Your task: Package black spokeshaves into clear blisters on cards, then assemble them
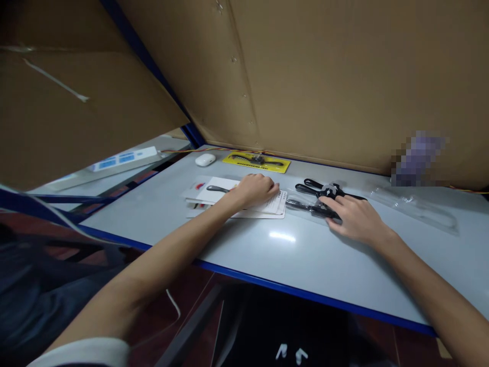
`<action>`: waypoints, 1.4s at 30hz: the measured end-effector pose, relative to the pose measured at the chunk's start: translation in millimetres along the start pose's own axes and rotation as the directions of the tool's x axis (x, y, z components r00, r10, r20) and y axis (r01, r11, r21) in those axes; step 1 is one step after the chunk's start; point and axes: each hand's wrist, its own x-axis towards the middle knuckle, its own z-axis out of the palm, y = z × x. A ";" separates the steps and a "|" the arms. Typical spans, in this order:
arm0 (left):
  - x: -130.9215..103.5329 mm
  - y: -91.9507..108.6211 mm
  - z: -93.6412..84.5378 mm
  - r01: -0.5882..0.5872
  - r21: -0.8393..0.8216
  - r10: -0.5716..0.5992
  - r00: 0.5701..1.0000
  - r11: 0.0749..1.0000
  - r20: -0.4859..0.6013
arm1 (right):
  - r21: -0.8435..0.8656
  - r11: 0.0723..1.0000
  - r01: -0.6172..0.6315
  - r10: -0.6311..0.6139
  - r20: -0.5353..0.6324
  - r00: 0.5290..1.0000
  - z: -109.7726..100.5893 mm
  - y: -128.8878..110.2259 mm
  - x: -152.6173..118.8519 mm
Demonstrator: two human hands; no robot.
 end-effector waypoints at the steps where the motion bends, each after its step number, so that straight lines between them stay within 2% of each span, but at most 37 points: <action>1: 0.0 0.0 -0.4 0.001 0.002 -0.001 1.000 1.000 0.006 | -0.021 1.000 -0.019 0.019 -0.012 1.000 1.8 -2.1 -0.9; 4: -0.1 -0.3 -1.7 0.006 0.000 -0.006 1.000 1.000 0.021 | -0.065 0.997 -0.049 0.045 -0.060 0.997 7.1 -8.3 -3.4; 7: 0.3 -2.1 -2.6 0.009 -0.001 -0.009 1.000 1.000 0.026 | -0.062 0.998 -0.022 0.013 -0.133 0.991 10.3 -8.8 -6.5; 11: 2.4 -9.2 -4.0 0.038 -0.011 -0.038 0.999 0.999 0.001 | -0.007 1.000 -0.003 0.001 -0.196 0.981 0.4 3.5 -15.1; 14: 5.5 -16.6 -4.2 0.055 -0.052 -0.056 0.998 0.997 -0.031 | 0.010 0.988 -0.152 0.151 -0.207 0.966 -15.8 21.7 -23.4; 18: 10.8 -24.9 -0.4 0.020 -0.101 -0.028 0.996 0.995 -0.084 | -0.103 0.896 -0.431 0.400 -0.230 0.887 -29.4 55.1 -35.3; 20: 13.6 -27.6 3.2 -0.025 -0.111 0.014 0.995 0.994 -0.098 | -0.177 0.829 -0.531 0.507 -0.163 0.846 -30.3 72.6 -42.7; 22: 16.4 -29.5 7.0 -0.066 -0.120 0.053 0.993 0.991 -0.109 | -0.203 0.790 -0.578 0.579 -0.059 0.813 -29.4 88.1 -50.9; 27: 24.4 -34.0 16.4 -0.148 -0.147 0.122 0.977 0.978 -0.172 | -0.185 0.787 -0.589 0.617 0.189 0.764 -29.4 114.0 -69.2; 29: 28.3 -36.5 20.5 -0.183 -0.168 0.146 0.966 0.969 -0.212 | -0.204 0.763 -0.614 0.647 0.223 0.730 -30.5 120.2 -73.9; 32: 34.2 -39.5 27.1 -0.223 -0.194 0.165 0.947 0.955 -0.277 | -0.260 0.695 -0.671 0.719 0.240 0.652 -32.3 125.5 -77.7; 35: 38.5 -39.8 32.4 -0.216 -0.214 0.146 0.942 0.953 -0.302 | -0.259 0.626 -0.735 0.775 0.305 0.553 -33.2 125.8 -78.0; 37: 39.7 -38.6 34.1 -0.191 -0.235 0.115 0.946 0.953 -0.302 | -0.223 0.597 -0.770 0.788 0.342 0.512 -33.4 124.1 -77.3; 39: 39.8 -36.9 34.3 -0.158 -0.269 0.075 0.953 0.950 -0.293 | -0.203 0.579 -0.790 0.798 0.342 0.497 -33.1 121.8 -76.5; 42: 38.7 -34.5 33.7 -0.098 -0.323 0.010 0.964 0.941 -0.264 | -0.195 0.570 -0.798 0.809 0.305 0.503 -32.1 119.4 -75.1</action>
